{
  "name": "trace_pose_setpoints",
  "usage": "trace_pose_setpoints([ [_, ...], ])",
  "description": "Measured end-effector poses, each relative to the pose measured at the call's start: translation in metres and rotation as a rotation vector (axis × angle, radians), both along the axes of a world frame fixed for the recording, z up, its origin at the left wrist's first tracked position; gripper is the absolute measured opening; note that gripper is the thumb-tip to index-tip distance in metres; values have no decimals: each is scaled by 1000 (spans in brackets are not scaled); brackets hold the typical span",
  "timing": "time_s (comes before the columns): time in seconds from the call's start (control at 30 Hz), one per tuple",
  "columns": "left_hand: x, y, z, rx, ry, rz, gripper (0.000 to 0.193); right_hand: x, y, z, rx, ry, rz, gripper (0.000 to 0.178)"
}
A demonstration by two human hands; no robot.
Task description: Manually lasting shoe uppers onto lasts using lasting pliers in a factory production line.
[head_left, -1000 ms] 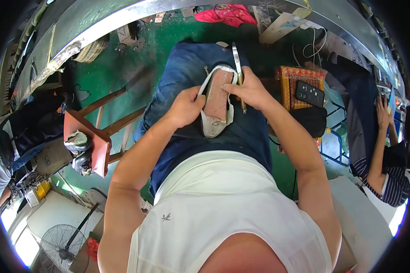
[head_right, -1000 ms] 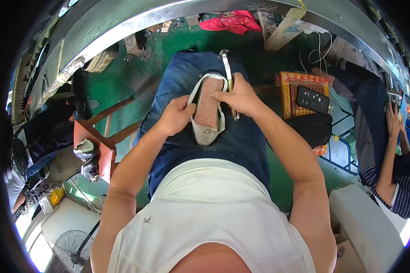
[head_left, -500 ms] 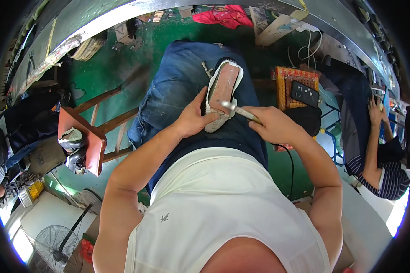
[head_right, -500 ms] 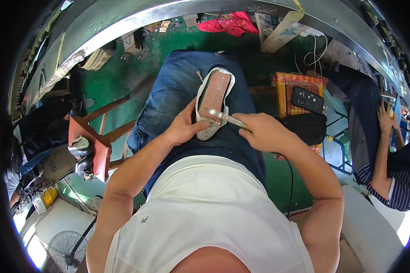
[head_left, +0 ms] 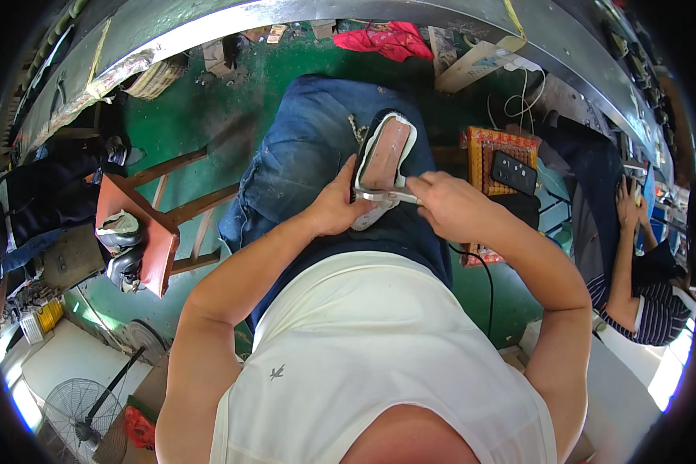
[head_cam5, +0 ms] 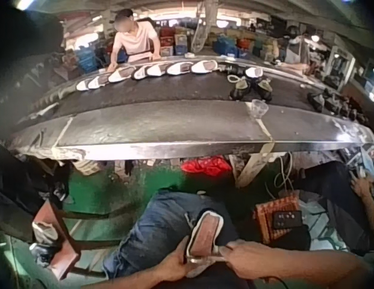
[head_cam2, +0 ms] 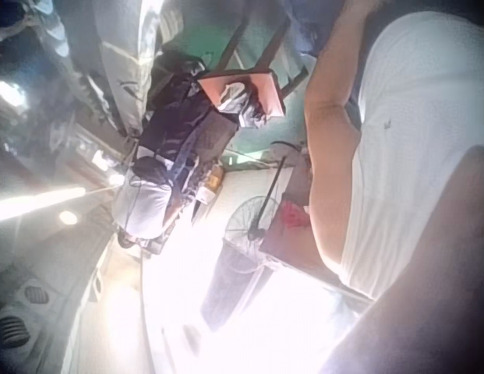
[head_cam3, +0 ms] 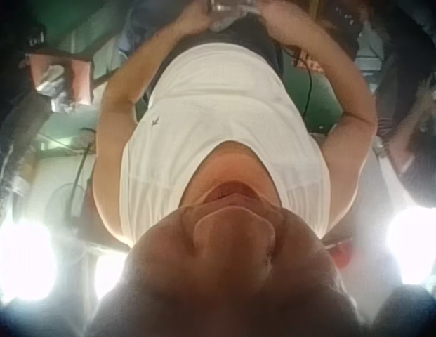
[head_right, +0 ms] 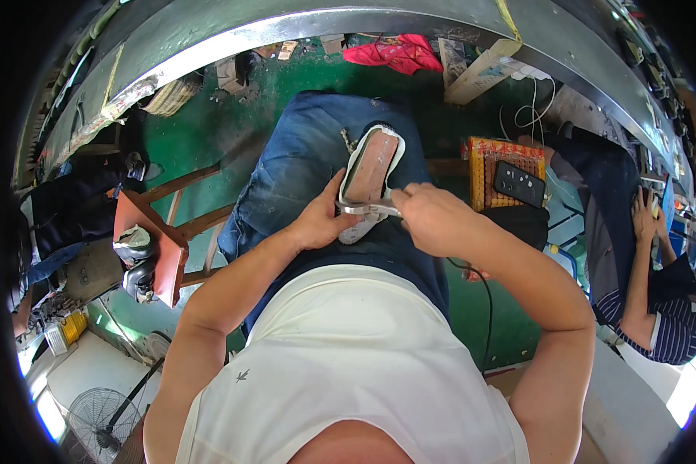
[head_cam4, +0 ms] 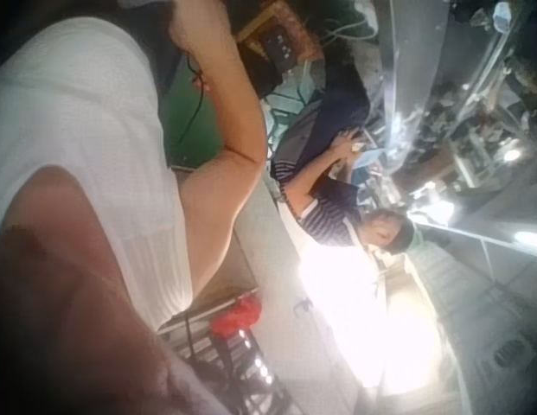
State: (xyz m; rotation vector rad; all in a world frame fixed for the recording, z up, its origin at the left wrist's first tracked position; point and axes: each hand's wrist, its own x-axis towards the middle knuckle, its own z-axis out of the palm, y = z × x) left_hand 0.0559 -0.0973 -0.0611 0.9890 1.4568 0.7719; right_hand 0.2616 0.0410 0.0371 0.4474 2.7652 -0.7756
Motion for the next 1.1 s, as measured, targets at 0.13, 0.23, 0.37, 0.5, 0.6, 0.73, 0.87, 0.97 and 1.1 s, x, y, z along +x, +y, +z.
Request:
trace_pose_setpoints([
  [0.13,8,-4,-12,-32,93,8,100,-12,-3,11,151,-88,-46,21],
  [0.23,13,-9,-29,163,209,30,97,-37,11,32,33,-358,69,19],
  [0.37,10,-1,-4,-64,-939,463,78,-43,14,9,-81,-428,131,20],
  [0.5,23,20,-8,-191,-693,758,68,-24,2,-34,-140,-174,-49,21],
  [0.6,27,29,-41,-116,-338,841,66,-14,-33,-62,-149,40,-267,21],
  [0.73,17,30,-18,-292,-181,827,60,-15,-2,-25,-284,-180,-202,28],
  [0.87,23,24,-37,92,287,662,56,-21,4,-33,-2,-36,-323,31],
  [0.97,24,22,-29,312,438,451,49,-14,6,-57,35,84,-293,36],
  [1.1,18,23,-28,438,583,312,48,-10,3,-62,55,167,-320,36],
])
